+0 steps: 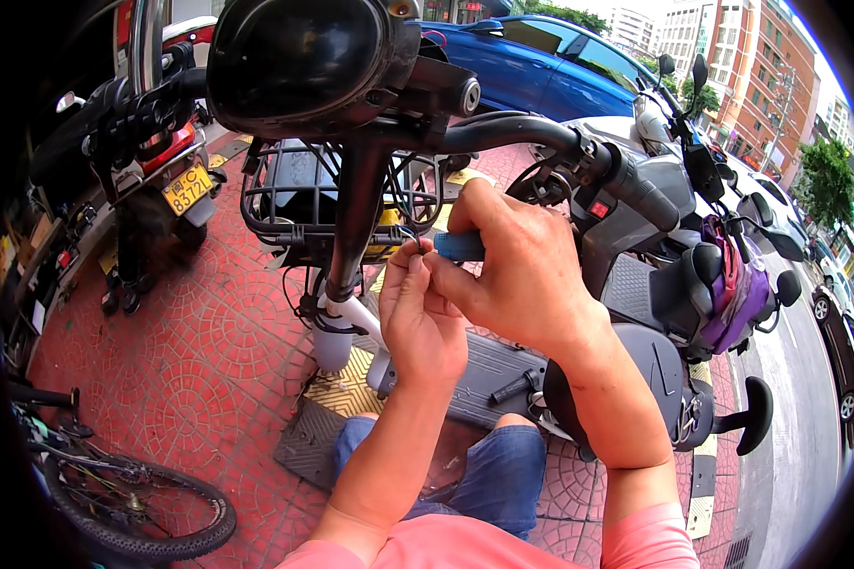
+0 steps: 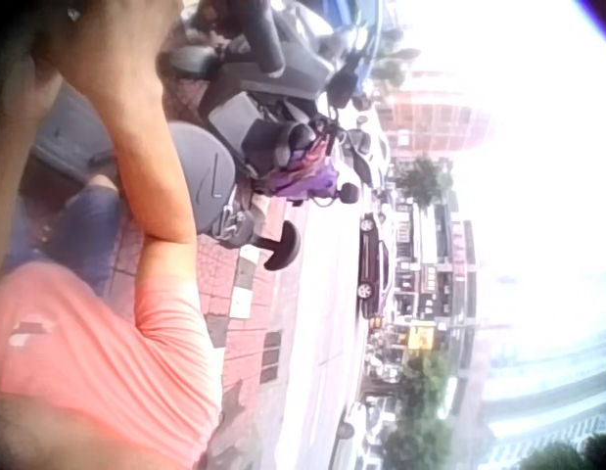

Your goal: The person is connecting electrical wires on a scooter's handlebar by hand and then using a lighter to heat-shrink the wire connections.

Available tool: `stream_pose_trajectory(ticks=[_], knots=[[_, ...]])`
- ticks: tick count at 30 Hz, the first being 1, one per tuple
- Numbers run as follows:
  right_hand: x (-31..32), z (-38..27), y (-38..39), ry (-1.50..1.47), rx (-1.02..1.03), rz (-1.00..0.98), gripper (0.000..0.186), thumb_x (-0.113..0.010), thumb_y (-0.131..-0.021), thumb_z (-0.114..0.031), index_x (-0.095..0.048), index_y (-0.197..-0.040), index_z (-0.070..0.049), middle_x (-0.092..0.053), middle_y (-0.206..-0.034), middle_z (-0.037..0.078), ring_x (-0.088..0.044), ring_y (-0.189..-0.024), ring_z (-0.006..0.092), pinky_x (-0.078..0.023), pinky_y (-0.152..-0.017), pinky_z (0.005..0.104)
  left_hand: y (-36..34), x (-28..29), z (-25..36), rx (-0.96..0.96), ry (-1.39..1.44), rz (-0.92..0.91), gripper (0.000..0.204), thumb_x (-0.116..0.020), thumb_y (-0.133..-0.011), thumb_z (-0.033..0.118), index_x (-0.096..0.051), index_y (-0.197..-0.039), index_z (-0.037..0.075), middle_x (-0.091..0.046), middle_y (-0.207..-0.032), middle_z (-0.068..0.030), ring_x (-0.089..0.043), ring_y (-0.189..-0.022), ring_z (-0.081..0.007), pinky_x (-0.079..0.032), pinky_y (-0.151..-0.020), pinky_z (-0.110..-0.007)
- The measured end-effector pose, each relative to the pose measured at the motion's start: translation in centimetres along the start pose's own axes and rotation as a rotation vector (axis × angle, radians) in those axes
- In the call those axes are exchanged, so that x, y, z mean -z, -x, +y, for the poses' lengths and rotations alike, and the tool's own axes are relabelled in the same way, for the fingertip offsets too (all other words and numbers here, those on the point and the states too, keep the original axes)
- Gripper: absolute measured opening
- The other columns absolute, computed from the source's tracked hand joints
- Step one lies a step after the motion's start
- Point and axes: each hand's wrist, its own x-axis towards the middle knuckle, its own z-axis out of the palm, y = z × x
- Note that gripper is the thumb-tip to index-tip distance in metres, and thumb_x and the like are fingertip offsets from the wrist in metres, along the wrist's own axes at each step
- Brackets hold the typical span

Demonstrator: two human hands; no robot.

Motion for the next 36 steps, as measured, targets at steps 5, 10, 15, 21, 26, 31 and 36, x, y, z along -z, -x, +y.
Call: stream_pose_trajectory(ticks=[5,10,15,21,26,31,36], knots=[[-0.4,-0.4,-0.7,-0.048,-0.028,-0.034,0.032,-0.078,-0.082,-0.017,-0.055,-0.099,-0.003,-0.069,-0.085,0.017,-0.070,-0.074,0.0440,-0.054,-0.065,0.0514,-0.3,1.3,0.2,0.033,0.027,-0.048,0.022,-0.053,-0.113,0.010,-0.056,-0.134,0.005,-0.068,-0.127,-0.0091,-0.069,-0.117,-0.0197,-0.056,-0.108,-0.038],[-0.2,-0.5,-0.8,-0.071,-0.021,-0.094,0.033,-0.079,-0.082,-0.015,-0.054,-0.100,-0.002,-0.068,-0.084,0.019,-0.069,-0.076,0.0439,-0.054,-0.067,0.0520,0.0,1.1,0.3,0.048,0.050,-0.062,0.024,-0.054,-0.111,0.010,-0.055,-0.134,0.005,-0.068,-0.124,-0.0090,-0.069,-0.116,-0.0201,-0.056,-0.108,-0.038],[0.2,-0.9,-0.9,-0.117,-0.063,-0.015,0.034,-0.081,-0.083,-0.017,-0.055,-0.100,-0.003,-0.069,-0.085,0.018,-0.071,-0.078,0.0417,-0.054,-0.067,0.0509,-0.2,1.4,0.7,0.071,0.019,-0.153,0.021,-0.058,-0.112,0.015,-0.060,-0.131,0.006,-0.072,-0.116,-0.0058,-0.069,-0.092,-0.0139,-0.055,-0.075,-0.029],[2.4,-1.1,1.4,-0.107,-0.070,0.139,0.043,-0.092,-0.084,-0.028,-0.063,-0.102,-0.002,-0.071,-0.083,0.013,-0.072,-0.071,0.0304,-0.055,-0.067,0.0374,-0.9,0.0,1.1,0.209,0.045,-0.069,0.032,-0.055,-0.115,0.029,-0.063,-0.129,0.002,-0.073,-0.105,-0.0070,-0.065,-0.074,-0.0143,-0.054,-0.058,-0.030],[5.9,-2.6,10.1,-0.174,-0.268,0.047,0.031,-0.077,-0.087,-0.008,-0.069,-0.116,0.001,-0.072,-0.098,0.016,-0.071,-0.081,0.0322,-0.055,-0.071,0.0385,-3.2,-1.0,4.9,0.171,-0.271,-0.274,0.038,-0.057,-0.114,0.035,-0.068,-0.124,0.000,-0.075,-0.100,-0.0106,-0.051,-0.056,-0.0080,-0.047,-0.055,-0.026],[10.3,-0.1,20.6,0.049,-0.769,0.160,0.028,-0.081,-0.090,-0.013,-0.074,-0.115,-0.001,-0.076,-0.104,0.016,-0.074,-0.090,0.0315,-0.058,-0.082,0.0400,-3.2,-1.6,4.8,0.071,-0.513,-0.373,0.032,-0.060,-0.114,0.030,-0.069,-0.121,0.001,-0.074,-0.096,-0.0077,-0.040,-0.050,-0.0014,-0.040,-0.051,-0.021],[12.8,5.1,25.7,0.278,-0.971,0.323,0.027,-0.080,-0.092,-0.016,-0.074,-0.115,-0.003,-0.077,-0.097,0.015,-0.075,-0.085,0.0279,-0.058,-0.078,0.0394,-3.1,-2.3,4.2,0.067,-0.582,-0.352,0.032,-0.062,-0.114,0.030,-0.066,-0.131,0.004,-0.069,-0.091,-0.0012,-0.038,-0.048,-0.0015,-0.039,-0.048,-0.021]])
